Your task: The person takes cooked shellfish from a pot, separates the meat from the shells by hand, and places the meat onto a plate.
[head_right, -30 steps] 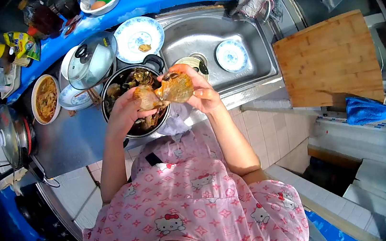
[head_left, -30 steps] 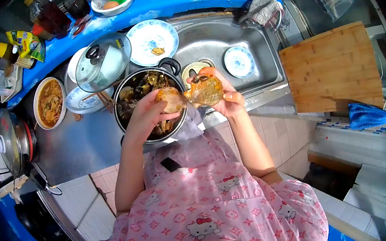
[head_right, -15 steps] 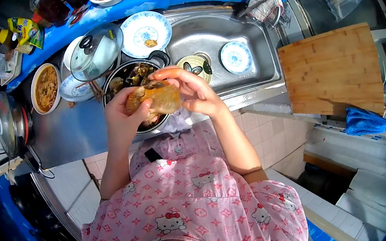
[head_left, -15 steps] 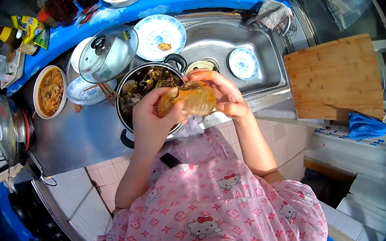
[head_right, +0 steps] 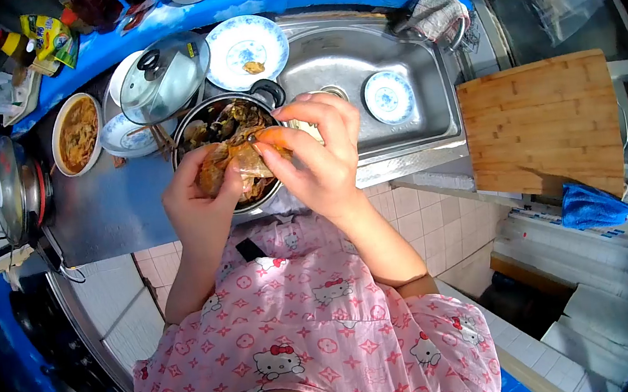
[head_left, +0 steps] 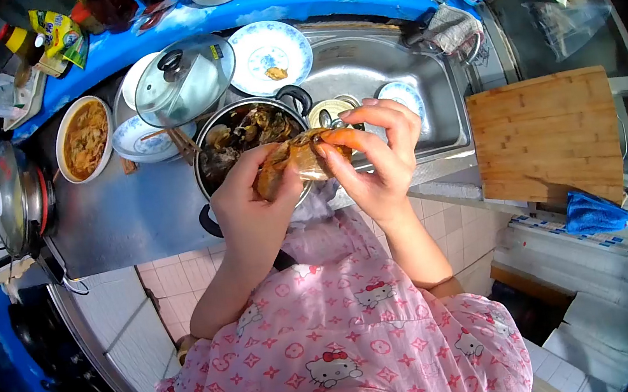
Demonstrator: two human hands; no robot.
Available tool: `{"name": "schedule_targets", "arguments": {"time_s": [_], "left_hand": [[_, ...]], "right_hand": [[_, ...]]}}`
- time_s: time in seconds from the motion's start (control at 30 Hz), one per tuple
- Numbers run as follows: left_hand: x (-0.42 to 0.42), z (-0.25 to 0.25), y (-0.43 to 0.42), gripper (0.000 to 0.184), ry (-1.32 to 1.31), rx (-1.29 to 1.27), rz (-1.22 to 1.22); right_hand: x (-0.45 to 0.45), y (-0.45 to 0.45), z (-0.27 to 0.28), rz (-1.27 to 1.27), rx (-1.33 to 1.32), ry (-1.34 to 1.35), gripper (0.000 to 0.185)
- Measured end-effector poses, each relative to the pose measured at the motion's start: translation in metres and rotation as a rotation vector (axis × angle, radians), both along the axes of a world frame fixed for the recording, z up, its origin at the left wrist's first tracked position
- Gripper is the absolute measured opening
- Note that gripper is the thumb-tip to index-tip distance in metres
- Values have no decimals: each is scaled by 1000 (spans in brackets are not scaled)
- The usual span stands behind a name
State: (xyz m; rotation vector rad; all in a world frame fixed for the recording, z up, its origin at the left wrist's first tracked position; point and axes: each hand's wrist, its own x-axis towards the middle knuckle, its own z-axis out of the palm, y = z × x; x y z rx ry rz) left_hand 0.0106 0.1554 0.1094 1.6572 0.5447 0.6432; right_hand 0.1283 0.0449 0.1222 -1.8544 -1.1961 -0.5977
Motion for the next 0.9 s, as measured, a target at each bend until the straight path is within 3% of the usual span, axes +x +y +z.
{"name": "schedule_targets", "arguments": {"time_s": [0.27,0.57,0.9], "left_hand": [[-4,7,-2,28,10,-147,22],[-6,10,-1,26,11,23,93],[-9,10,-1,27,30,47,86]], "right_hand": [[-2,1,1,-3,12,111,20],[-4,4,-2,38,0,90,22],[-8,5,-3,22,7,167,24]]}}
